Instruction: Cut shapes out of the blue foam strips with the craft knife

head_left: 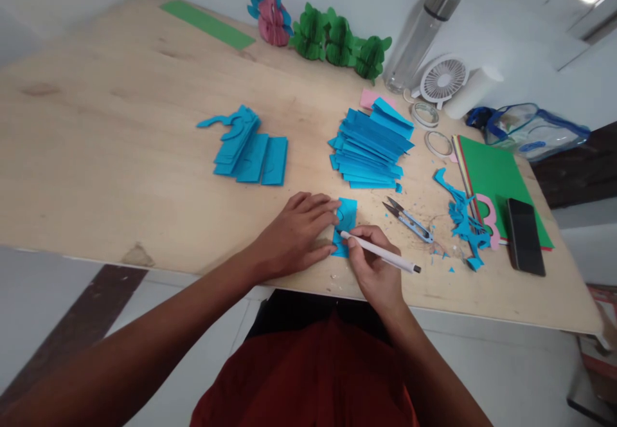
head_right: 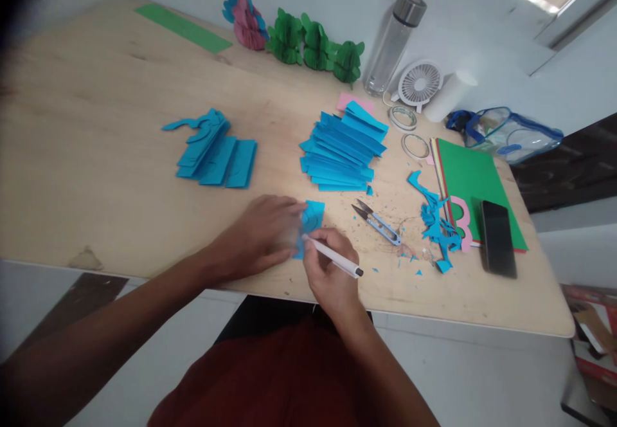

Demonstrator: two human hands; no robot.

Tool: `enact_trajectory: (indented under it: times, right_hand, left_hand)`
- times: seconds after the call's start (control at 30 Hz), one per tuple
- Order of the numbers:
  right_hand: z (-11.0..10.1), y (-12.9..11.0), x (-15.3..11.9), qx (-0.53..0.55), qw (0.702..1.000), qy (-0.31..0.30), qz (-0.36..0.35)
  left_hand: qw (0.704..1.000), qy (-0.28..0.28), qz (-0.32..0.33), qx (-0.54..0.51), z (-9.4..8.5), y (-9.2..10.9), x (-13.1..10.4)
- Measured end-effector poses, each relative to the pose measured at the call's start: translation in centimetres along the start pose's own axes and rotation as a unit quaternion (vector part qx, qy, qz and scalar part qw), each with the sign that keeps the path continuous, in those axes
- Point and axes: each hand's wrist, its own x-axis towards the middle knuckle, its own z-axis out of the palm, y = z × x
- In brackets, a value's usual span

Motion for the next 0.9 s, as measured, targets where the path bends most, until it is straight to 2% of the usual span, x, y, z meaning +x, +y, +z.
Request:
enact_trajectory:
  times: [0.9]
  right_hand:
    - [0.24,-0.50,0.22,-0.043,0.999,0.004,-0.007]
  left_hand:
    - [1.000,0.009,0.002,0.001,0.09,-0.04,-0.09]
